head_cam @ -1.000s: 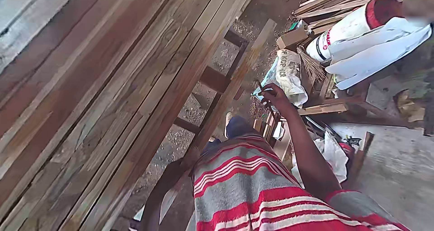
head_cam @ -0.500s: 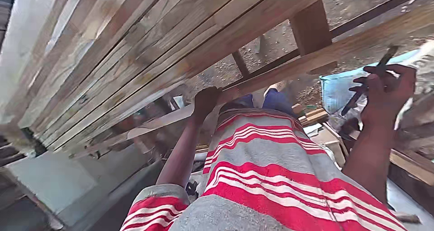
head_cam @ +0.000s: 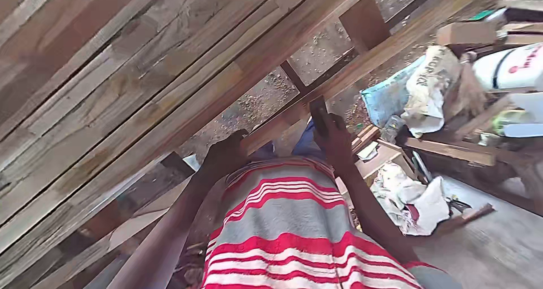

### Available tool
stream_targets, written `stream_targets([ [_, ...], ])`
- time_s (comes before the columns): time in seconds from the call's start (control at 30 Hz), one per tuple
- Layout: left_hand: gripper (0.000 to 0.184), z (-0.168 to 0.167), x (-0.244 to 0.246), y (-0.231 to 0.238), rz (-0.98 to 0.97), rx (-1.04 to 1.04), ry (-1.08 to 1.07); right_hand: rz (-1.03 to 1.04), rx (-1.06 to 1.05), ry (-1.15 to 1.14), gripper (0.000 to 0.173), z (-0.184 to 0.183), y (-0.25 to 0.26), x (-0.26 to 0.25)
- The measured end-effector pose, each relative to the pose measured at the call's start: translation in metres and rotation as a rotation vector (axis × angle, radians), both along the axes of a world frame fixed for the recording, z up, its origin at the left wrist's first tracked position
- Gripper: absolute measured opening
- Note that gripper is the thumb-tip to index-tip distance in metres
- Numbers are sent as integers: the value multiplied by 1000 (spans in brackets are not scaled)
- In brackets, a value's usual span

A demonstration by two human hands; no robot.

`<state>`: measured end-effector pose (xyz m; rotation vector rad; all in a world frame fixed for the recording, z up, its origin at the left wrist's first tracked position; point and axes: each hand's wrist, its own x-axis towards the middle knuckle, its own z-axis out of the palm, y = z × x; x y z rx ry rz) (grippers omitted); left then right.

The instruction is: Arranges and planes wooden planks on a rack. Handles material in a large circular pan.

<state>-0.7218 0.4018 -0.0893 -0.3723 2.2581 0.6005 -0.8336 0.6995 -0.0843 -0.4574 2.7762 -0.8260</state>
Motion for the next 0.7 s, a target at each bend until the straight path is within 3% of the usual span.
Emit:
stream_targets([
  [0.1, 71, 6, -2, -1, -59, 18, -17, -123, 195, -12, 64, 2, -29, 15],
  [0.23, 58, 11, -3, 6, -30, 7, -16, -102, 582, -387, 64, 66, -64, 26],
  [0.37, 56, 7, 6, 12, 9, 5, 48, -281, 430, -330, 51, 93, -68, 12],
  [0.47, 56, 7, 19, 20, 1, -23, 174, -364, 248, -231, 41, 87, -72, 9],
  [0.7, 55, 7, 22, 25, 29, -34, 270, -160, 330, -502, 39, 91, -108, 50],
])
